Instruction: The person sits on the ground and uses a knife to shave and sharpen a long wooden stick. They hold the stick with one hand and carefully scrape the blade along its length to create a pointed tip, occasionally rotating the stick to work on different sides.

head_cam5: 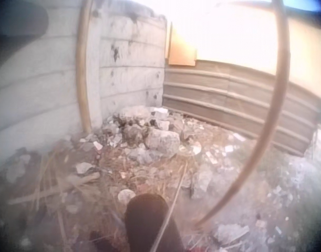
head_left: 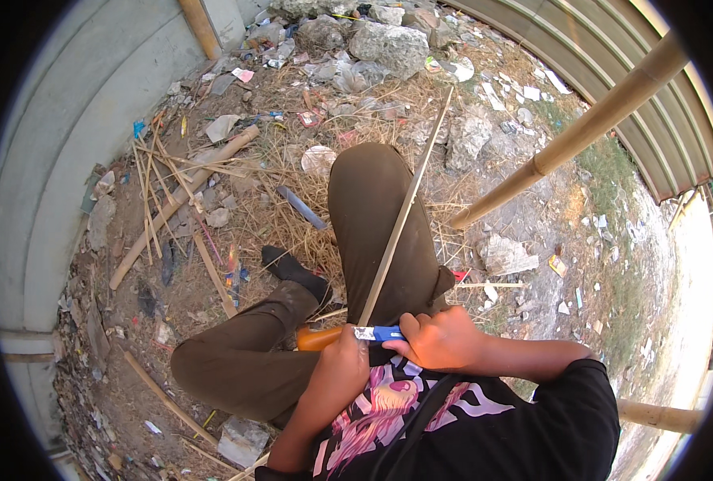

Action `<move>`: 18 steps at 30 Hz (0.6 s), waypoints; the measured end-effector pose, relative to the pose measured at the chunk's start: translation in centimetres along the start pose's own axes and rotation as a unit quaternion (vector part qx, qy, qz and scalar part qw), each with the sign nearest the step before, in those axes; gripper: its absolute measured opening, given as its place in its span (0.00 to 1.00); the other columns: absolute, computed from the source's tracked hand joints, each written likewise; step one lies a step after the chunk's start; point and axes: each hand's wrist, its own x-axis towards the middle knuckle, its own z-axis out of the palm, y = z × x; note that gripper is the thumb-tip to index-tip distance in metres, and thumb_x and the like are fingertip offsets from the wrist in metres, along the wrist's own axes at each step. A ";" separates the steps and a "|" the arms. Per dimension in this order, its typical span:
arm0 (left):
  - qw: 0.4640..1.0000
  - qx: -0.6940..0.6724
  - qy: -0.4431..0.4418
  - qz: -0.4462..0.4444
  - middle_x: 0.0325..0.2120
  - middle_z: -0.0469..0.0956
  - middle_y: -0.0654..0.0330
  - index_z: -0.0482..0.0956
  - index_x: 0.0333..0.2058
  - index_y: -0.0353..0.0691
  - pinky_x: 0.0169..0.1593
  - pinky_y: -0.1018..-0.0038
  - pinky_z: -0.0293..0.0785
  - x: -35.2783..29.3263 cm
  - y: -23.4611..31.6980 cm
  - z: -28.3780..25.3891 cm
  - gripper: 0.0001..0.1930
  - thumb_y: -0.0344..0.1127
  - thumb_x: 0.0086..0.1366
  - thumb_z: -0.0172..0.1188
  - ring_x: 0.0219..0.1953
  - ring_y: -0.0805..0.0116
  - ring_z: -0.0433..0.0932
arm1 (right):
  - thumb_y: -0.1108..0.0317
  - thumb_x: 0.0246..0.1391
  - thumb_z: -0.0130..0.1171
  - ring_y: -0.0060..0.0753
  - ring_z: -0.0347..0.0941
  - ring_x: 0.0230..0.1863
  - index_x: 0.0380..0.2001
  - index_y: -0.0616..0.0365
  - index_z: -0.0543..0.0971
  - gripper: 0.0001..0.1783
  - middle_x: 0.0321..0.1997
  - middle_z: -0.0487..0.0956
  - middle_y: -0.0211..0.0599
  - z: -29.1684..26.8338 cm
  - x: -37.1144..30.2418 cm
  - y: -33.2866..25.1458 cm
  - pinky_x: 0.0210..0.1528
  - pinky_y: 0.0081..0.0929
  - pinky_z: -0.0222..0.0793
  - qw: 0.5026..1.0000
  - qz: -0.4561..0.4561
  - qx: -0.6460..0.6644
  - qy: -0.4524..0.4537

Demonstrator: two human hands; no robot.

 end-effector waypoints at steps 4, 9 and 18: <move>1.000 -0.001 0.008 0.010 0.29 0.78 0.34 0.70 0.39 0.25 0.38 0.49 0.73 0.0 -0.8 0.6 0.10 0.29 0.68 0.52 0.35 0.32 0.78 | 0.40 0.61 0.56 0.33 0.69 0.08 0.18 0.52 0.69 0.29 0.09 0.69 0.33 0.2 0.4 0.9 0.10 0.30 0.59 0.998 -0.029 -0.032 0.037; 1.000 0.011 0.014 -0.002 0.28 0.78 0.35 0.70 0.39 0.25 0.38 0.48 0.72 -0.1 -1.1 0.8 0.10 0.30 0.68 0.51 0.35 0.32 0.78 | 0.39 0.59 0.58 0.34 0.69 0.09 0.18 0.52 0.69 0.29 0.10 0.68 0.33 -0.1 0.6 1.2 0.11 0.31 0.60 0.998 -0.033 -0.051 0.026; 1.000 -0.011 0.014 0.009 0.28 0.78 0.34 0.70 0.39 0.25 0.37 0.48 0.72 0.0 -1.3 1.0 0.09 0.29 0.67 0.52 0.35 0.32 0.78 | 0.38 0.59 0.57 0.36 0.71 0.10 0.19 0.52 0.70 0.29 0.10 0.70 0.33 0.0 0.8 1.1 0.13 0.31 0.64 0.997 -0.026 -0.053 0.050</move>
